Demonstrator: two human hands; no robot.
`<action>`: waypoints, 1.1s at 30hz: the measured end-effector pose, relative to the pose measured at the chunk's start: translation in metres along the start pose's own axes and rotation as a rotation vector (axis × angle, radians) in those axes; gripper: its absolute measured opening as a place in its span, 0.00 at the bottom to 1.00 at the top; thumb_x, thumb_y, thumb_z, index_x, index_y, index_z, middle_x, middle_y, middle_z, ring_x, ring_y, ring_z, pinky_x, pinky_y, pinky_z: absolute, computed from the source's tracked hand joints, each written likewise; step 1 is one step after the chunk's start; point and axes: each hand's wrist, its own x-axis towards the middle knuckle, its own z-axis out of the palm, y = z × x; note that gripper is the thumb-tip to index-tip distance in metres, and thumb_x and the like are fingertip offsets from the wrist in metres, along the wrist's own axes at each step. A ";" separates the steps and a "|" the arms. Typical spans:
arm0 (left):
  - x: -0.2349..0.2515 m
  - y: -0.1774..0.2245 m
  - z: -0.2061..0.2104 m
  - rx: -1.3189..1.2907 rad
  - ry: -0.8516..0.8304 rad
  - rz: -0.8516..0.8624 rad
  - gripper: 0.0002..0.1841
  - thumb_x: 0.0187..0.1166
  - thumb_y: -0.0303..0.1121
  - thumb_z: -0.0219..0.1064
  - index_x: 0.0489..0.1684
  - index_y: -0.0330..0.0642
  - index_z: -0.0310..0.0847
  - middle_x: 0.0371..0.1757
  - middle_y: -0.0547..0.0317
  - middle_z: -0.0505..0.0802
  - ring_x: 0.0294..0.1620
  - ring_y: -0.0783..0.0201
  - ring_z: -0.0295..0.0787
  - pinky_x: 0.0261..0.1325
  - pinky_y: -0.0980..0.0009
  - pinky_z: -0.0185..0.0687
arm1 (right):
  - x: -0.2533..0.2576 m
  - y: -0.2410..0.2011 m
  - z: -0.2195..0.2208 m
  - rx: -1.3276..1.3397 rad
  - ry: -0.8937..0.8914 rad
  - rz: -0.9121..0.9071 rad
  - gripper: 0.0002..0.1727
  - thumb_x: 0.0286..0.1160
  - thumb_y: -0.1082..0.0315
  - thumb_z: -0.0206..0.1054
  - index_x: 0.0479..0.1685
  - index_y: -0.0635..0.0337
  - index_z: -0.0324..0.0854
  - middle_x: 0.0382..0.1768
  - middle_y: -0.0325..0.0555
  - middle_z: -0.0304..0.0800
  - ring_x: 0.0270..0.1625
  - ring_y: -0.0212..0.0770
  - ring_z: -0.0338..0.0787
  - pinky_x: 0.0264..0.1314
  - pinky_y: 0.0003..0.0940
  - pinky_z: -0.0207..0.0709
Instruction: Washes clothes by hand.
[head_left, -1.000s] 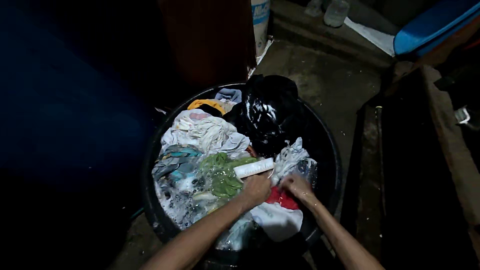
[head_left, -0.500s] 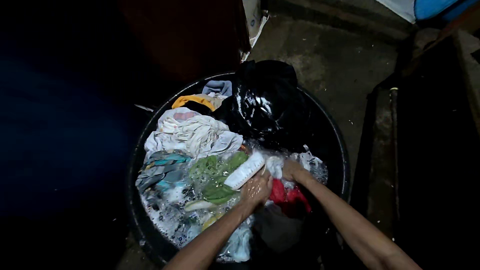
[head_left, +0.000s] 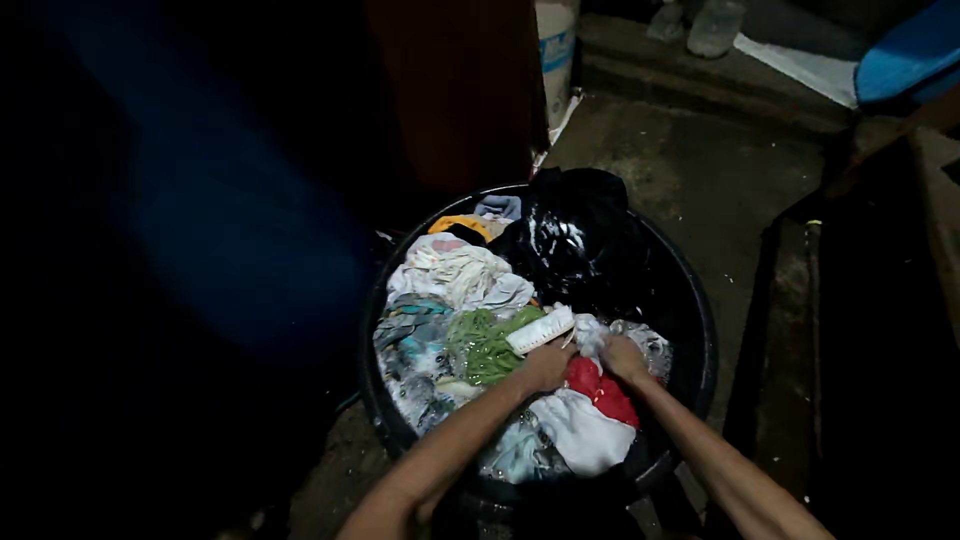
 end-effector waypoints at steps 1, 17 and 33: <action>-0.020 -0.002 -0.002 0.051 0.060 0.042 0.26 0.88 0.30 0.57 0.88 0.44 0.65 0.82 0.30 0.74 0.75 0.28 0.78 0.70 0.32 0.75 | -0.008 0.001 -0.008 0.135 0.045 -0.026 0.21 0.88 0.64 0.58 0.71 0.69 0.79 0.67 0.69 0.83 0.73 0.65 0.82 0.76 0.64 0.69; -0.175 -0.074 0.007 -0.542 0.395 -0.397 0.27 0.92 0.40 0.56 0.90 0.47 0.63 0.71 0.29 0.85 0.73 0.30 0.81 0.77 0.32 0.68 | -0.152 -0.177 -0.183 0.995 0.241 -0.753 0.08 0.85 0.72 0.52 0.41 0.47 0.72 0.30 0.27 0.83 0.30 0.22 0.83 0.37 0.22 0.82; -0.106 0.053 0.007 -0.562 0.562 0.192 0.27 0.81 0.40 0.70 0.82 0.54 0.78 0.73 0.42 0.87 0.73 0.44 0.83 0.75 0.42 0.76 | -0.111 -0.034 0.078 1.672 -0.046 0.280 0.20 0.94 0.55 0.40 0.34 0.50 0.71 0.17 0.34 0.75 0.18 0.29 0.76 0.22 0.27 0.76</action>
